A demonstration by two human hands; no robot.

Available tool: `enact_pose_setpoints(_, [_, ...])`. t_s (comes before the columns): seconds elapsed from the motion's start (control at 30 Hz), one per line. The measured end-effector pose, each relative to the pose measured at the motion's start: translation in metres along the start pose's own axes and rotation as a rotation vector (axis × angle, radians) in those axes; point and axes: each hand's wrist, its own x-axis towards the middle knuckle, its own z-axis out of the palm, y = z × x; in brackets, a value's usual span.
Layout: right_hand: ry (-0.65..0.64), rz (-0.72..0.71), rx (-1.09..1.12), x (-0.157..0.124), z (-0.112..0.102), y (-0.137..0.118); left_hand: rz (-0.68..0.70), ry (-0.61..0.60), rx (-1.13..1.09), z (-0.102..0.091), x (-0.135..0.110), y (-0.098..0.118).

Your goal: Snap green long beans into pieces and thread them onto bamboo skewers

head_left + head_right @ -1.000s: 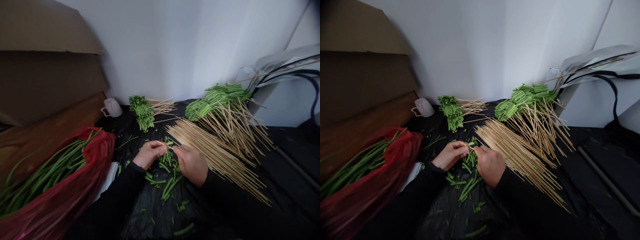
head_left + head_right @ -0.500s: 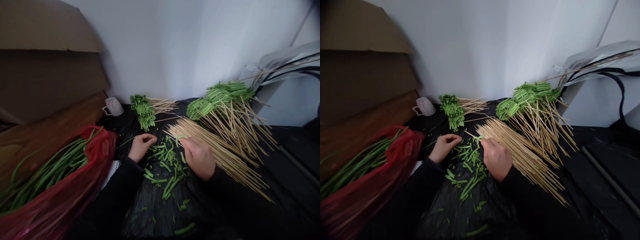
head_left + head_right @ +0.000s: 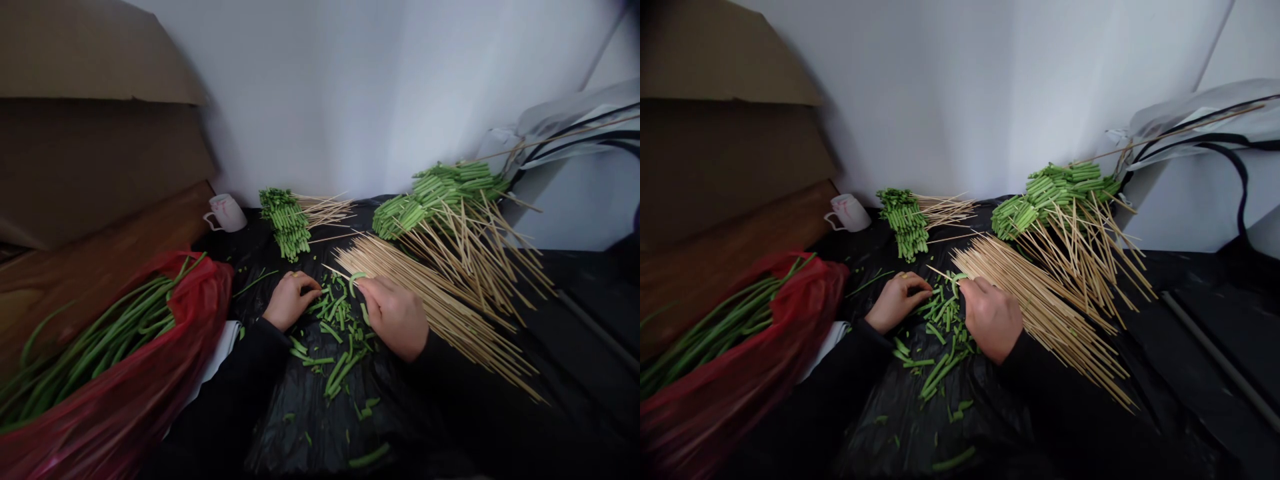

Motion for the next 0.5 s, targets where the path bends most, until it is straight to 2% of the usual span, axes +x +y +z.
enact_pose_setpoints(0.13, [0.009, -0.017, 0.003, -0.001, 0.001, 0.001, -0.094, 0.124, -0.185, -0.001, 0.000, 0.003])
enact_pose_setpoints(0.27, [0.014, -0.038, -0.015, -0.001, 0.003, 0.000, -0.294, 0.203, -0.671, -0.003, 0.002, 0.007])
enact_pose_setpoints(0.4, [-0.006, -0.054, -0.017, -0.002, 0.003, -0.002, -0.509, 0.160, -1.118, -0.005, 0.002, 0.015])
enact_pose_setpoints(0.5, [-0.026, -0.062, -0.021, -0.002, 0.003, -0.002, -0.592, 0.105, -1.252, -0.006, 0.001, 0.020])
